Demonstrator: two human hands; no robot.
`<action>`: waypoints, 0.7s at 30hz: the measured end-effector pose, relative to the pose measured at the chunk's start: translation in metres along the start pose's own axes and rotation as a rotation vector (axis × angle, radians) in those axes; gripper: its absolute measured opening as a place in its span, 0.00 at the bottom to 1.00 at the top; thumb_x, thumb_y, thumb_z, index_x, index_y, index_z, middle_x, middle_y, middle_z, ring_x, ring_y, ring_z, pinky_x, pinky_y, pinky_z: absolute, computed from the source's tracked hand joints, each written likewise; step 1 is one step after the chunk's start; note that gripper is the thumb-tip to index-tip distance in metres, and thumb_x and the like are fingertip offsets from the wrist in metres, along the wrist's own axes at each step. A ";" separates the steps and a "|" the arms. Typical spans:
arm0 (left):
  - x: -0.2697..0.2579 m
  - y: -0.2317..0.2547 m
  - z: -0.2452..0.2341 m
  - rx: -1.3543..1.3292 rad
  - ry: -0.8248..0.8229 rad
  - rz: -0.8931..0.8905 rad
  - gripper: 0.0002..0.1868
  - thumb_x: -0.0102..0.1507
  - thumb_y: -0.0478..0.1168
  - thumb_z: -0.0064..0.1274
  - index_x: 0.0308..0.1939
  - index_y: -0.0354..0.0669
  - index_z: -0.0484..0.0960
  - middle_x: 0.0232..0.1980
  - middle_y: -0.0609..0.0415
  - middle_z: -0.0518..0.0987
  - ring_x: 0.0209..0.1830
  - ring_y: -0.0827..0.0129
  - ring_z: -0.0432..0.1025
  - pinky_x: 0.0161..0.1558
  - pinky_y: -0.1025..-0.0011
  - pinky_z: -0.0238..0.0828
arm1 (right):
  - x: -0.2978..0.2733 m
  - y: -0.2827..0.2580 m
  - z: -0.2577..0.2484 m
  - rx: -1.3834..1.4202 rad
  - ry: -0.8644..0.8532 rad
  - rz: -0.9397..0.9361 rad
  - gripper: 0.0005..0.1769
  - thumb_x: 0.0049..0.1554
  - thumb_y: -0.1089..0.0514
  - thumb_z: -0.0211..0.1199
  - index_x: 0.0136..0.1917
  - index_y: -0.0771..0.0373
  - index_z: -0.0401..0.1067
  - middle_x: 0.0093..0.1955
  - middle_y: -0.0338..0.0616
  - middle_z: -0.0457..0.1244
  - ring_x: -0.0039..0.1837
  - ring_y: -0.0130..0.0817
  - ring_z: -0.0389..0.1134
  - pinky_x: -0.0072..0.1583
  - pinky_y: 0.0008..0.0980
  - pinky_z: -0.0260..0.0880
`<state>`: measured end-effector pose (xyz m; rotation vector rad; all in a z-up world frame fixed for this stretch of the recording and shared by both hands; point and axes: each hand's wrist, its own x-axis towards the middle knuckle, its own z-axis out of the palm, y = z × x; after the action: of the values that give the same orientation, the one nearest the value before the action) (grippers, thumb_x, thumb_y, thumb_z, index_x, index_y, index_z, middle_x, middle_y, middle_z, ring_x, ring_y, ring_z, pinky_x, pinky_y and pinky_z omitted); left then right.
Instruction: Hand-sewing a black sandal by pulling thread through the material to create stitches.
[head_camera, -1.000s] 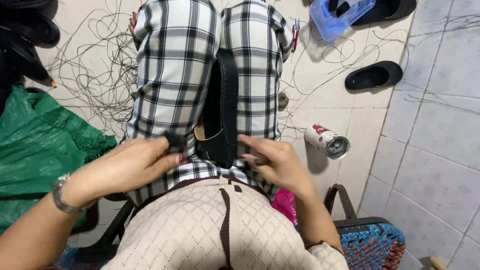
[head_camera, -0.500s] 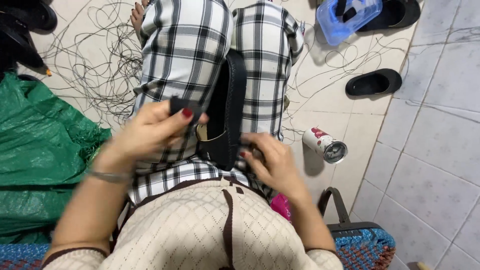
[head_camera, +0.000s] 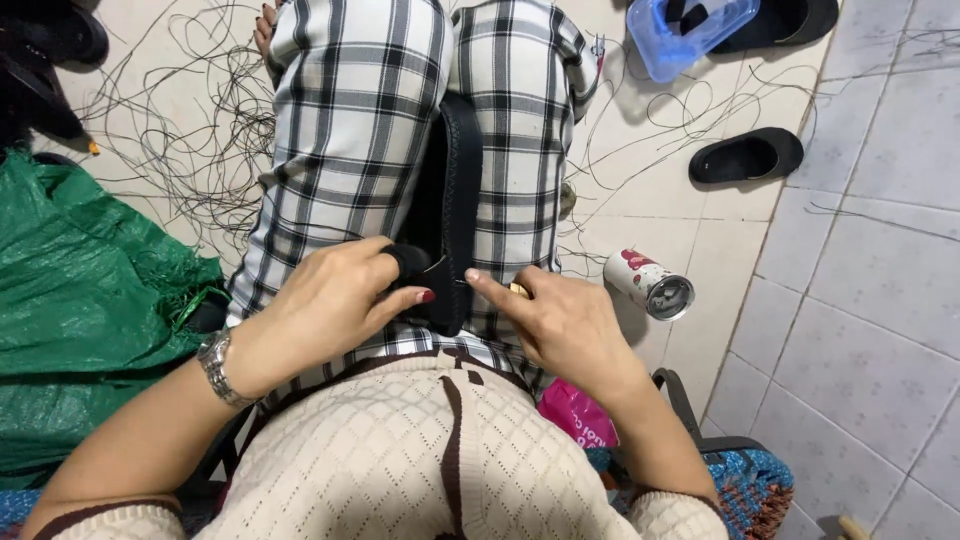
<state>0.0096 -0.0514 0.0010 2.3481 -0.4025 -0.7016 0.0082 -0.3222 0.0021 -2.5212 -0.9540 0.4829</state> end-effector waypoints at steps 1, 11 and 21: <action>0.001 -0.002 0.002 0.005 0.031 0.029 0.21 0.63 0.52 0.59 0.27 0.37 0.81 0.34 0.48 0.81 0.32 0.50 0.78 0.32 0.59 0.73 | 0.000 -0.003 -0.002 -0.112 -0.010 -0.001 0.21 0.63 0.54 0.51 0.67 0.42 0.71 0.38 0.42 0.64 0.35 0.39 0.68 0.37 0.36 0.70; 0.013 -0.022 0.018 -0.094 0.046 0.217 0.18 0.62 0.43 0.59 0.20 0.40 0.80 0.25 0.55 0.78 0.23 0.59 0.75 0.24 0.69 0.68 | 0.004 -0.031 0.004 -0.339 -0.109 -0.003 0.29 0.56 0.61 0.50 0.70 0.53 0.70 0.38 0.50 0.65 0.31 0.40 0.71 0.30 0.36 0.72; 0.014 -0.034 0.018 -0.172 0.061 0.282 0.18 0.61 0.39 0.59 0.17 0.40 0.78 0.21 0.58 0.74 0.17 0.65 0.70 0.21 0.73 0.65 | 0.029 -0.026 0.008 -0.080 -0.003 -0.064 0.21 0.55 0.67 0.57 0.59 0.56 0.79 0.40 0.59 0.70 0.38 0.46 0.75 0.37 0.34 0.76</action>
<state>0.0144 -0.0415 -0.0383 2.0915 -0.6070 -0.5076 0.0107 -0.2828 0.0022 -2.5519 -1.0722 0.4378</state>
